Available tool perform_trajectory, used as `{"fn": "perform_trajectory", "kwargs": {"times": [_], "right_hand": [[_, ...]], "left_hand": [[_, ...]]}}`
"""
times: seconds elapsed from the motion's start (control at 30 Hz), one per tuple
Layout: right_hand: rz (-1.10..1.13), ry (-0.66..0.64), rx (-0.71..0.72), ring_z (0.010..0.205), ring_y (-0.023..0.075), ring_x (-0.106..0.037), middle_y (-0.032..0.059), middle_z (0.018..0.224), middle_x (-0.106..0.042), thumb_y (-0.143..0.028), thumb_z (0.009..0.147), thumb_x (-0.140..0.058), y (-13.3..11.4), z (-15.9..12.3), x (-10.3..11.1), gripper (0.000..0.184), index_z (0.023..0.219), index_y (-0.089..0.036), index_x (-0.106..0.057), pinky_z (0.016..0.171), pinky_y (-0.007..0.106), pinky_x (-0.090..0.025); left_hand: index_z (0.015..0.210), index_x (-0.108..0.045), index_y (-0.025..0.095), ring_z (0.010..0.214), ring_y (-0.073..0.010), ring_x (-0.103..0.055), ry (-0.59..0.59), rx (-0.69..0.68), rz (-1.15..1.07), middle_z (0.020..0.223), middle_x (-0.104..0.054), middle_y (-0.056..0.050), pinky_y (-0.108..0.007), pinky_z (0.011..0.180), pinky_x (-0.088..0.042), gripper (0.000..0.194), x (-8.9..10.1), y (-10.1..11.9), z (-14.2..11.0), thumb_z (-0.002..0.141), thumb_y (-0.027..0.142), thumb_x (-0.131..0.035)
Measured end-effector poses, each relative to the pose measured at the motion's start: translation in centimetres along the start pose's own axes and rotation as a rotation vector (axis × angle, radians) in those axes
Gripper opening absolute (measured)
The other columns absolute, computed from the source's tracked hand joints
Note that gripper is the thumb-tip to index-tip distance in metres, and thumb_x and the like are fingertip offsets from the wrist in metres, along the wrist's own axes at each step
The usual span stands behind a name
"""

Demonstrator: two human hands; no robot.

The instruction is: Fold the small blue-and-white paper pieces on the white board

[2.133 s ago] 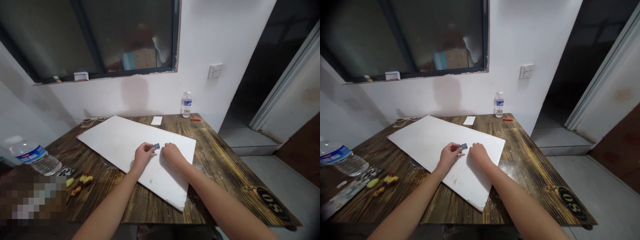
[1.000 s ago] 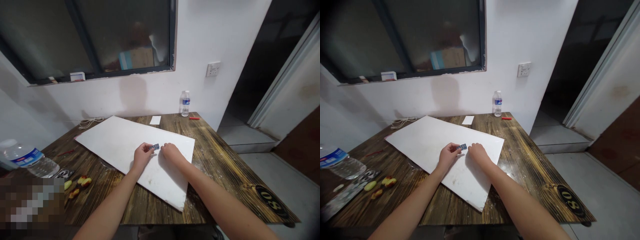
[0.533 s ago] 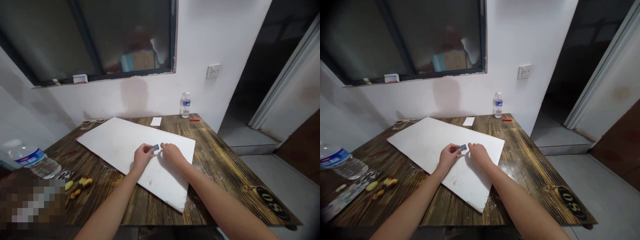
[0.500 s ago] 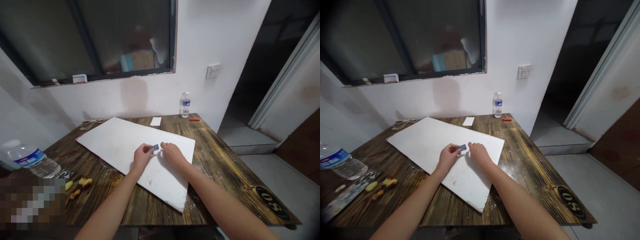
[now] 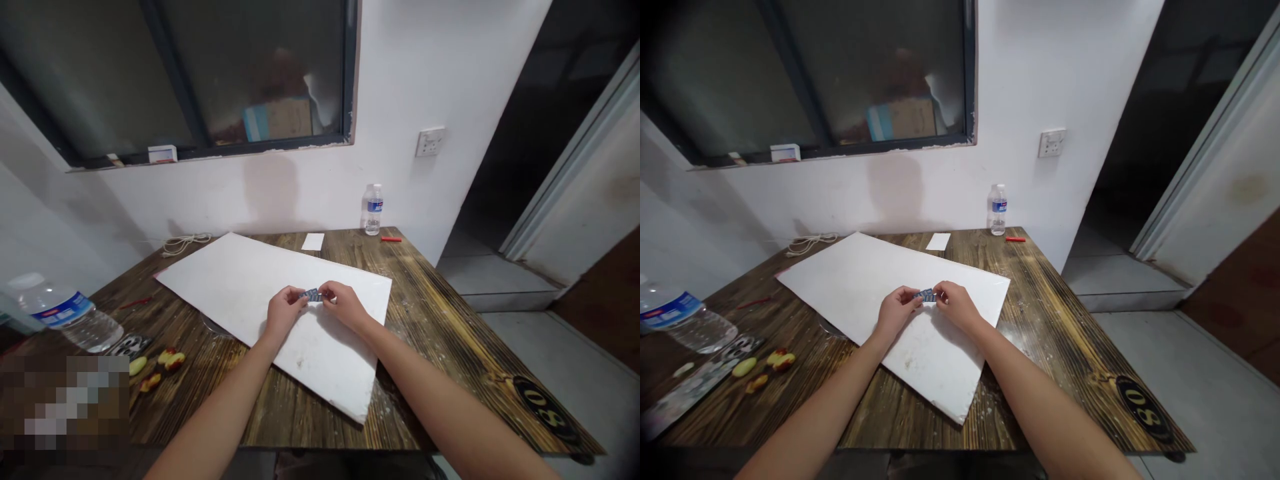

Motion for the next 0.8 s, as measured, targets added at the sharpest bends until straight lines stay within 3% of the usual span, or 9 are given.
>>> {"fn": "perform_trajectory", "kwargs": {"times": [0.17, 0.37, 0.6, 0.8], "right_hand": [[0.096, 0.033, -0.043, 0.064, 0.0125, -0.057, -0.002, 0.07, -0.063, -0.015, 0.073, -0.06, 0.6, -0.1, 0.2, 0.01, 0.082, -0.019, -0.062, 0.063, 0.025, -0.044], [0.164, 0.053, -0.083, 0.056, 0.0117, -0.056, -0.0061, 0.061, -0.057, -0.018, 0.069, -0.069, 0.3, -0.2, 0.5, 0.02, 0.087, -0.02, -0.061, 0.059, 0.024, -0.045], [0.027, 0.065, 0.021, 0.068, 0.0122, -0.059, 0.0025, 0.089, -0.064, -0.018, 0.072, -0.07, 0.4, -0.1, 0.7, 0.02, 0.092, -0.021, -0.066, 0.065, 0.026, -0.047], [-0.225, -0.069, 0.016, 0.081, 0.0182, -0.058, 0.0021, 0.081, -0.069, -0.016, 0.076, -0.07, 1.3, -0.3, -0.1, 0.021, 0.096, -0.023, -0.069, 0.073, 0.03, -0.043]], "left_hand": [[0.079, -0.068, 0.016, 0.066, -0.0157, -0.063, -0.07, -0.036, 0.04, 0.07, -0.07, -0.002, -0.025, 0.059, -0.05, 0.021, -0.5, 0.5, -0.4, 0.063, 0.029, -0.072], [0.079, -0.07, 0.017, 0.076, -0.018, -0.065, -0.169, -0.138, 0.1, 0.079, -0.072, -0.003, -0.029, 0.071, -0.051, 0.015, -1.1, 1.3, -1.0, 0.067, 0.026, -0.071], [0.08, -0.07, 0.018, 0.08, -0.0185, -0.067, -0.186, -0.192, 0.153, 0.082, -0.073, -0.003, -0.029, 0.075, -0.05, 0.01, -1.2, 1.3, -0.8, 0.073, 0.022, -0.064], [0.082, -0.072, 0.022, 0.081, -0.0176, -0.066, -0.219, -0.224, 0.344, 0.084, -0.074, 0.0, -0.028, 0.076, -0.05, 0.016, -1.2, 1.1, -0.6, 0.074, 0.017, -0.059]]}}
Point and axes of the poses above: each hand's wrist, its own z-axis towards the middle knuckle, its own x-axis out of the back of the hand, y = z × x, the point moved 6 cm from there along z, towards the middle knuckle
